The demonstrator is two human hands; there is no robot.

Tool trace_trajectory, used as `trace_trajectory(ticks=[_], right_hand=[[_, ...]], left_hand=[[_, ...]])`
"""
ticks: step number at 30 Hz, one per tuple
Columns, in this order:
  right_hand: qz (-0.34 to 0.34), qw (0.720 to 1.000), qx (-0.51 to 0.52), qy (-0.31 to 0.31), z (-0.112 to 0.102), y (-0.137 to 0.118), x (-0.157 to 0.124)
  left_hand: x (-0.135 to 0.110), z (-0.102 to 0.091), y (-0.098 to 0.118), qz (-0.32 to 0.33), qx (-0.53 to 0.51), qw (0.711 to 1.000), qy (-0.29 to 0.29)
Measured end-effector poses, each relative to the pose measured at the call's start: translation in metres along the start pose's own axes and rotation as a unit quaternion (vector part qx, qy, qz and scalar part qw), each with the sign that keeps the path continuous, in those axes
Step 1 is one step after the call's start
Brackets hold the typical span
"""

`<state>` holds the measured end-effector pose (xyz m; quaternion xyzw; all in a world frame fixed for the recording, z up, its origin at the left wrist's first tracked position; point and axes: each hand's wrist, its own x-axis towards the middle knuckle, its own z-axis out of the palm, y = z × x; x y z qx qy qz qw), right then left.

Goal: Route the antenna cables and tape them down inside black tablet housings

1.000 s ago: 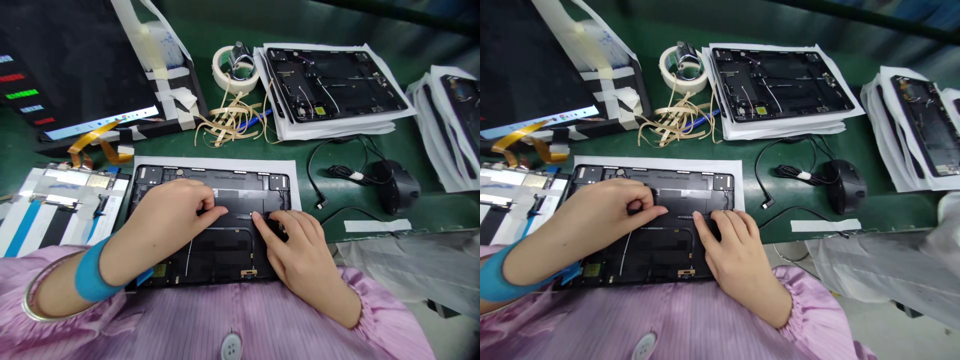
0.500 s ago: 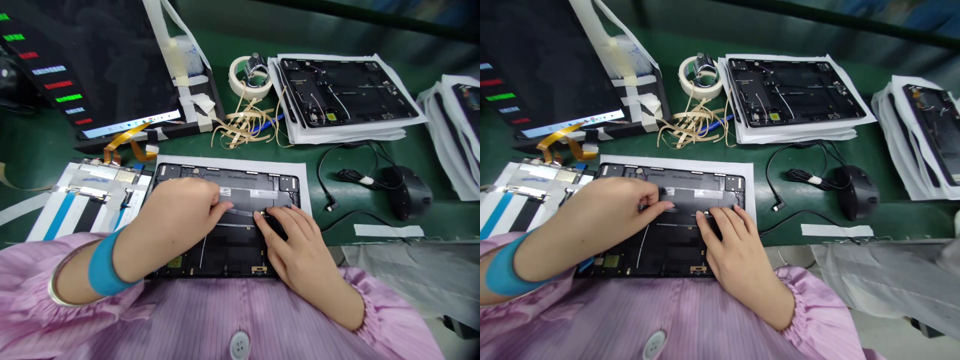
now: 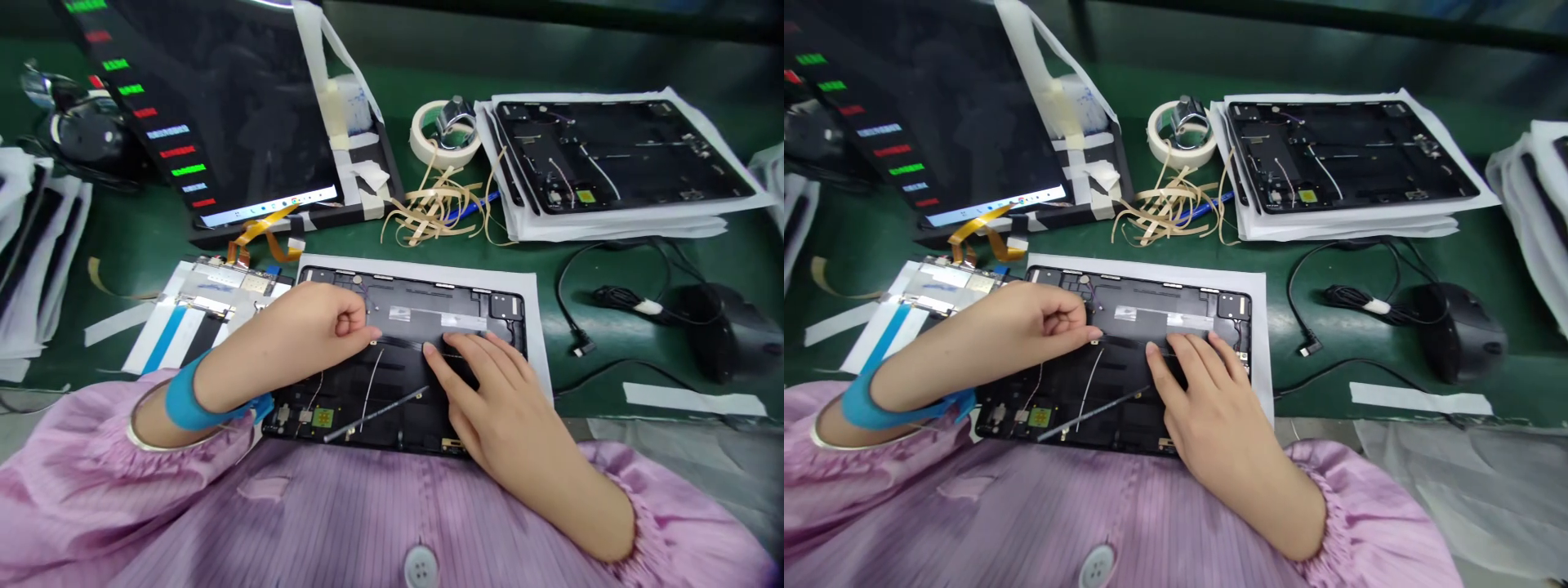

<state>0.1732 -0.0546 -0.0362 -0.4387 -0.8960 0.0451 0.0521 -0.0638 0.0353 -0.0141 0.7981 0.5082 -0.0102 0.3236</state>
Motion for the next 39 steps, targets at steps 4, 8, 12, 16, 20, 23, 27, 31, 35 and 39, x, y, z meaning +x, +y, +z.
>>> trace_trajectory(ticks=[4, 8, 12, 16, 20, 23, 27, 31, 35, 39], right_hand=[[-0.012, 1.000, 0.012, 0.005, 0.001, -0.004, 0.012], [-0.016, 1.000, 0.015, 0.009, 0.002, -0.006, 0.019], [-0.019, 1.000, 0.022, 0.008, 0.002, -0.008, 0.023], [-0.020, 0.999, 0.032, 0.005, 0.002, -0.008, 0.024], [-0.019, 0.999, 0.033, 0.000, 0.001, -0.008, 0.024], [-0.018, 0.999, 0.033, 0.002, 0.002, -0.008, 0.024], [-0.018, 0.999, 0.029, -0.003, 0.002, -0.009, 0.024], [-0.018, 1.000, 0.026, -0.003, 0.001, -0.008, 0.024], [-0.020, 1.000, 0.021, -0.008, 0.002, -0.012, 0.030], [-0.017, 1.000, 0.006, -0.015, 0.006, -0.023, 0.043]], left_hand=[[0.000, -0.002, -0.001, 0.004, -0.007, 1.000, 0.001], [0.001, -0.003, -0.002, 0.012, -0.014, 1.000, -0.005], [0.002, 0.000, -0.005, 0.031, -0.009, 0.999, 0.003], [0.003, 0.003, -0.007, 0.040, -0.006, 0.999, 0.013], [0.002, 0.003, -0.007, 0.047, -0.008, 0.999, 0.015], [0.001, 0.004, -0.008, 0.051, -0.011, 0.998, 0.017], [0.001, 0.004, -0.008, 0.049, -0.009, 0.999, 0.016], [0.001, 0.004, -0.008, 0.045, -0.006, 0.999, 0.015], [0.001, 0.005, -0.008, 0.048, 0.000, 0.999, 0.017], [0.002, 0.003, -0.008, 0.070, 0.018, 0.997, 0.024]])
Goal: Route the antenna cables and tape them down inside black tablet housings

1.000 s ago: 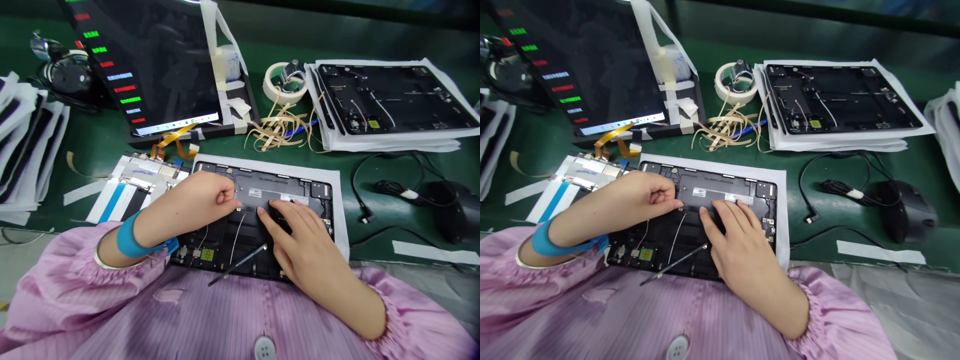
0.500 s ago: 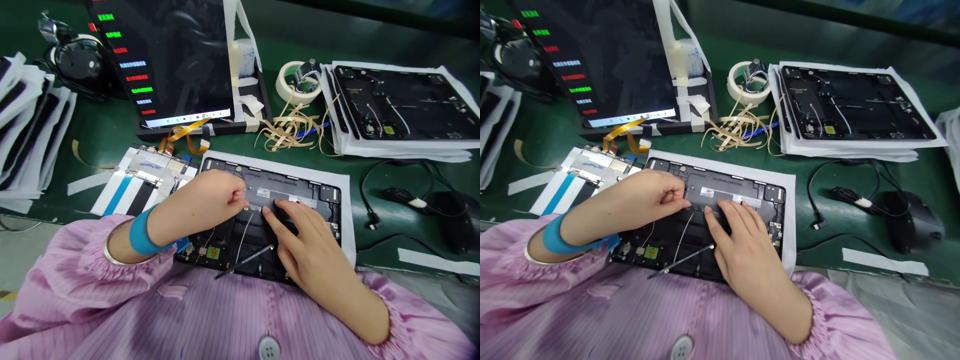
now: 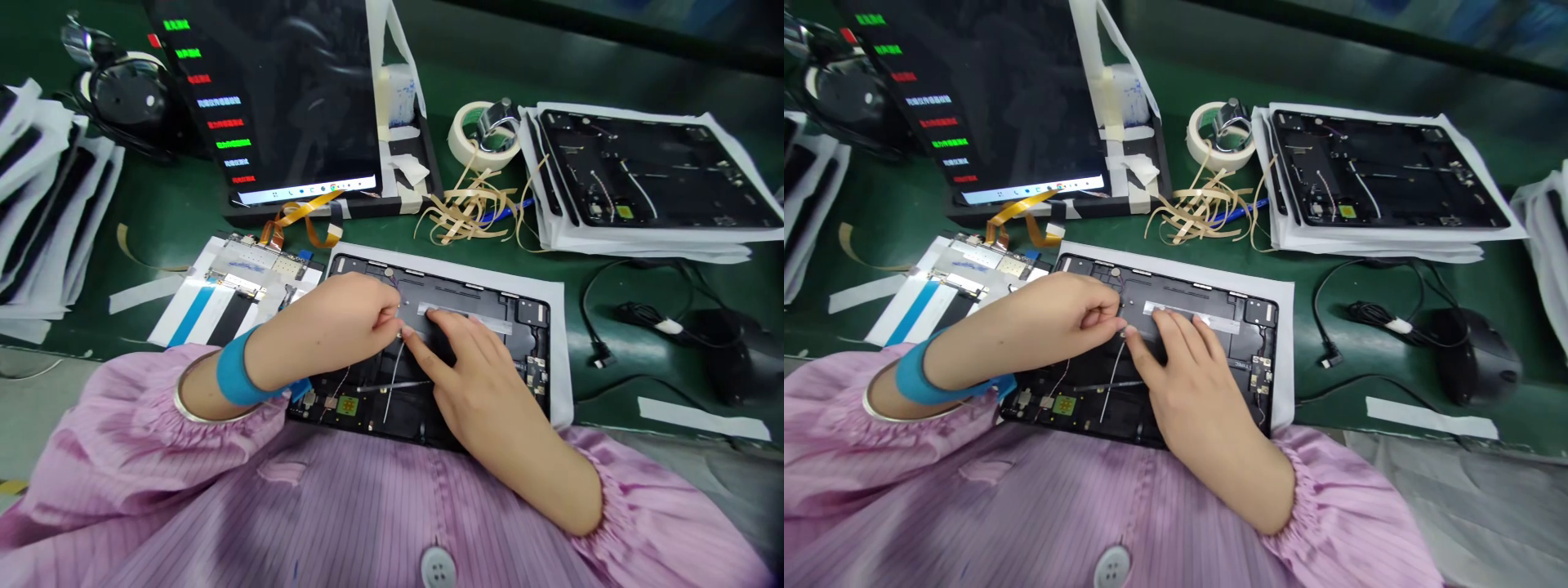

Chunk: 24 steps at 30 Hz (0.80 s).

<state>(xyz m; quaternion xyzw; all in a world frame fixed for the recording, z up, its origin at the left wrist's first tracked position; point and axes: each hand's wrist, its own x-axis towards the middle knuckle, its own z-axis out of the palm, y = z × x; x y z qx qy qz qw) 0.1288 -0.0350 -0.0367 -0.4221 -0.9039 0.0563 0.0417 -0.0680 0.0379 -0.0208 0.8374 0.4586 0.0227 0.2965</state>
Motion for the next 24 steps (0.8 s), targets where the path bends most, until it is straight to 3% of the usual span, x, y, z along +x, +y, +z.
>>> trace_trajectory(ticks=[3, 7, 8, 12, 15, 18, 24], right_hand=[[0.000, 1.000, -0.011, -0.009, 0.000, -0.003, 0.005], [0.015, 0.998, 0.051, 0.018, -0.011, 0.000, 0.000], [0.025, 0.996, 0.075, 0.028, -0.014, -0.001, -0.002], [0.046, 0.995, 0.087, 0.007, -0.018, -0.009, 0.000], [0.057, 0.996, 0.069, -0.009, -0.013, -0.014, 0.007], [0.082, 0.991, 0.108, 0.016, -0.013, -0.013, 0.008], [0.136, 0.961, 0.223, 0.093, -0.034, 0.001, -0.014]], left_hand=[[-0.004, -0.005, 0.005, -0.009, -0.017, 1.000, 0.000], [-0.027, -0.008, 0.016, -0.072, -0.031, 0.989, 0.127], [-0.034, -0.007, 0.019, -0.078, -0.037, 0.987, 0.137], [-0.051, -0.001, 0.026, -0.064, -0.075, 0.993, 0.069], [-0.052, 0.001, 0.028, -0.076, -0.082, 0.992, 0.065], [-0.050, 0.000, 0.028, -0.072, -0.084, 0.991, 0.070], [-0.047, 0.007, 0.035, -0.016, -0.053, 0.997, 0.057]])
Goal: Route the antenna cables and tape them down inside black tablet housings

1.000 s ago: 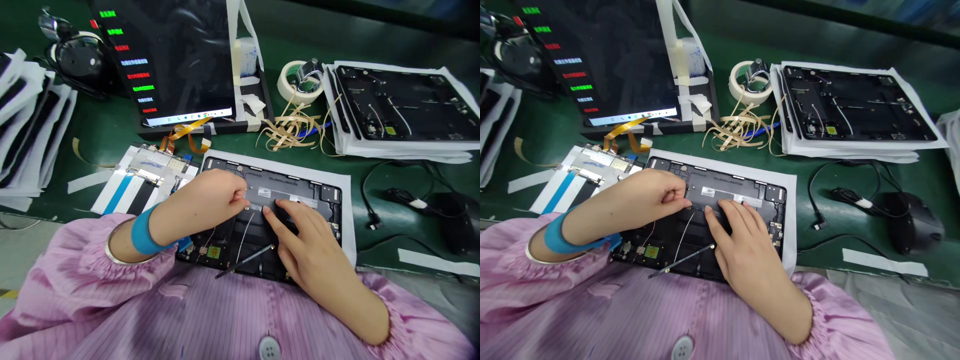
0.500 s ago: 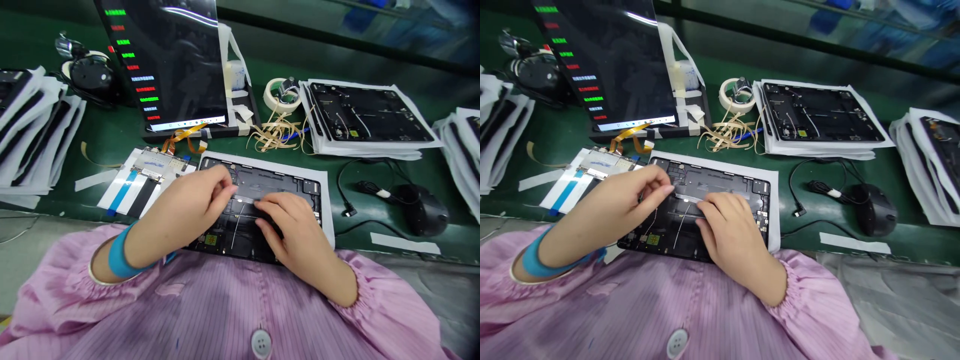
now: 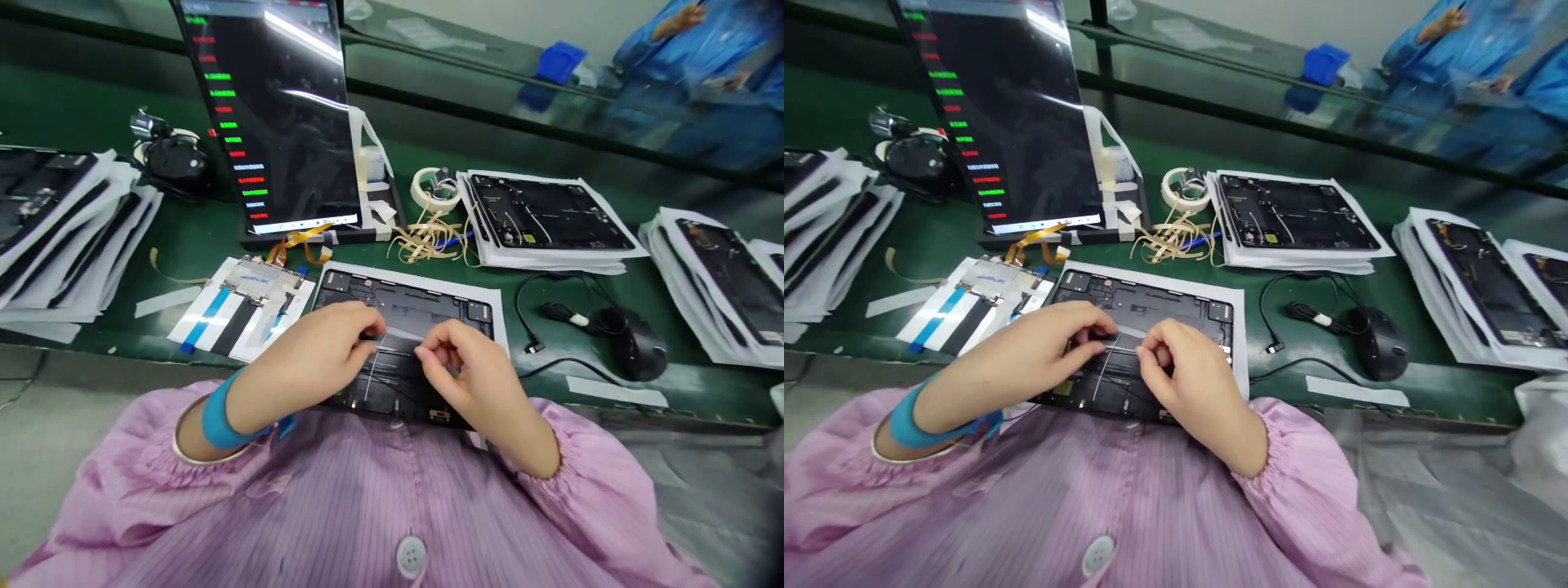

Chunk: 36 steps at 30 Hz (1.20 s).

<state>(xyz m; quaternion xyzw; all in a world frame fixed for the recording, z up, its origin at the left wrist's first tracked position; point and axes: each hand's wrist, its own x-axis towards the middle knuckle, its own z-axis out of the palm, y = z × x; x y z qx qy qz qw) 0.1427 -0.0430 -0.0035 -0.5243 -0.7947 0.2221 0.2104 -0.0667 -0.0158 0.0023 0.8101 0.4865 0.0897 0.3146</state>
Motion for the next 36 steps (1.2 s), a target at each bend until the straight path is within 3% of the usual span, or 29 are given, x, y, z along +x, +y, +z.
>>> trace_trajectory(ticks=[5, 9, 13, 16, 19, 22, 27, 30, 32, 36], right_hand=[[0.006, 1.000, -0.005, 0.015, -0.013, 0.005, -0.013], [-0.011, 1.000, -0.009, -0.016, -0.010, 0.001, -0.018], [-0.047, 0.997, -0.062, 0.016, -0.009, -0.004, -0.020], [-0.014, 0.997, -0.057, 0.047, -0.013, -0.001, -0.021], [0.049, 0.995, 0.067, 0.053, -0.019, 0.007, -0.024], [0.087, 0.977, 0.193, 0.023, -0.025, 0.016, -0.030], [0.073, 0.978, 0.179, 0.080, -0.051, 0.020, -0.044], [0.107, 0.979, 0.171, 0.019, -0.065, 0.018, -0.048], [0.142, 0.965, 0.219, -0.034, -0.067, 0.020, -0.049], [0.182, 0.909, 0.370, -0.064, -0.052, 0.028, -0.047]], left_hand=[[0.007, 0.011, 0.008, -0.011, 0.088, 0.995, -0.034], [0.009, 0.004, 0.018, 0.003, 0.087, 0.996, -0.012], [0.008, -0.004, 0.042, 0.039, -0.019, 0.999, 0.019], [0.013, -0.001, 0.058, 0.078, -0.150, 0.985, 0.030], [0.024, 0.010, 0.064, 0.073, -0.277, 0.958, 0.014], [0.033, 0.021, 0.065, 0.074, -0.321, 0.944, 0.024], [0.037, 0.025, 0.071, 0.023, -0.345, 0.932, -0.109], [0.036, 0.023, 0.076, 0.092, -0.254, 0.961, -0.064], [0.035, 0.023, 0.077, 0.132, -0.201, 0.970, -0.018], [0.029, 0.032, 0.076, 0.101, -0.173, 0.979, 0.048]])
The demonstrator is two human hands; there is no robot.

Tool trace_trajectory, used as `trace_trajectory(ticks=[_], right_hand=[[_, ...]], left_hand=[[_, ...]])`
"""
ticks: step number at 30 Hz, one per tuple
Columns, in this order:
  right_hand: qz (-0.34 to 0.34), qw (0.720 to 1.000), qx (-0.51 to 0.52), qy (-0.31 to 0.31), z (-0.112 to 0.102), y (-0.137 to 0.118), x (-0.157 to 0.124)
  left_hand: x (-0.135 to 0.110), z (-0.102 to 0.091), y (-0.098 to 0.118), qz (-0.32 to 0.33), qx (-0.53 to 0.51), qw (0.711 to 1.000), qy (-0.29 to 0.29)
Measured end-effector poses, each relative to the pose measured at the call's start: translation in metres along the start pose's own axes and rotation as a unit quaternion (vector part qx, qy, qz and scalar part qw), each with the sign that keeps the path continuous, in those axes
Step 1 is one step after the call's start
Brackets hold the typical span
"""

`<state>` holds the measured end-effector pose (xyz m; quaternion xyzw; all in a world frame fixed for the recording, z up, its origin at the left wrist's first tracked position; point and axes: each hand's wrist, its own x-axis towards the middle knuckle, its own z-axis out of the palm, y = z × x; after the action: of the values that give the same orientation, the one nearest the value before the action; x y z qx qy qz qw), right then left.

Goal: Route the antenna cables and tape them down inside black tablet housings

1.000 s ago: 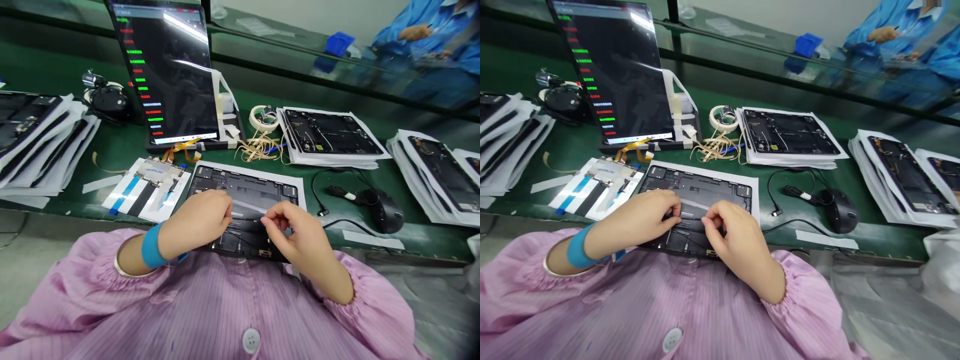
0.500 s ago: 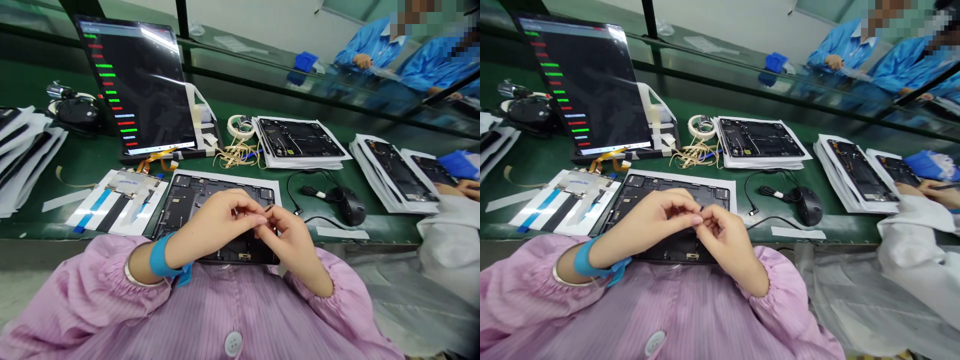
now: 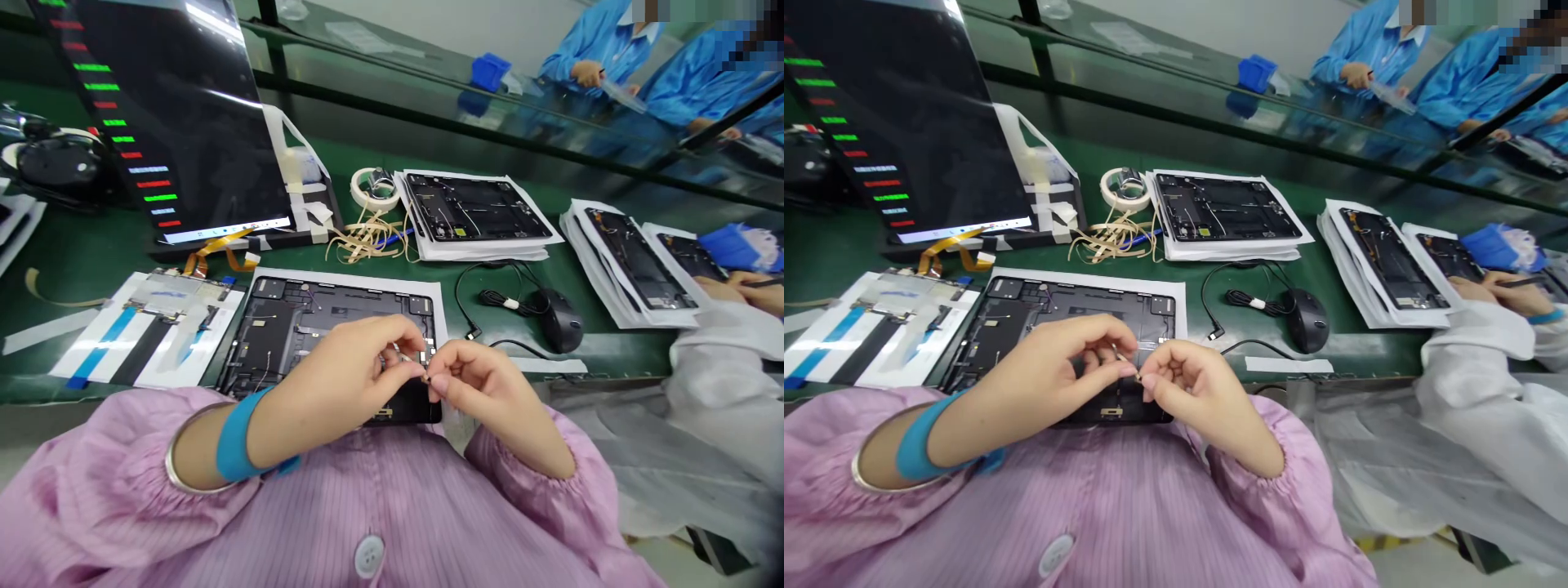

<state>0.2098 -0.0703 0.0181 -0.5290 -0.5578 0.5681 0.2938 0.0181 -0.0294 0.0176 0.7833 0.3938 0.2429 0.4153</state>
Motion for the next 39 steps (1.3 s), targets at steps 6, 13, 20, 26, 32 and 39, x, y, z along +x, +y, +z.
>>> trace_trajectory(ticks=[6, 13, 20, 26, 32, 39], right_hand=[[-0.043, 0.995, 0.086, 0.036, 0.017, 0.017, 0.005], [-0.109, 0.987, -0.056, 0.102, 0.029, 0.019, -0.001], [-0.121, 0.983, -0.087, 0.111, 0.032, 0.018, -0.001], [-0.109, 0.983, -0.080, 0.126, 0.023, 0.018, -0.009], [-0.109, 0.978, -0.139, 0.110, 0.028, 0.015, -0.010], [-0.116, 0.977, -0.151, 0.093, 0.033, 0.010, -0.009]], left_hand=[[-0.016, 0.011, 0.001, 0.113, 0.067, 0.987, 0.098], [-0.023, 0.013, 0.000, 0.130, 0.137, 0.973, 0.133], [-0.019, 0.005, -0.003, 0.054, 0.063, 0.991, 0.106], [-0.010, -0.014, -0.004, -0.029, 0.040, 0.996, 0.079], [-0.018, -0.006, 0.011, 0.036, 0.067, 0.997, -0.006], [-0.022, -0.004, 0.009, 0.053, 0.084, 0.995, 0.017]])
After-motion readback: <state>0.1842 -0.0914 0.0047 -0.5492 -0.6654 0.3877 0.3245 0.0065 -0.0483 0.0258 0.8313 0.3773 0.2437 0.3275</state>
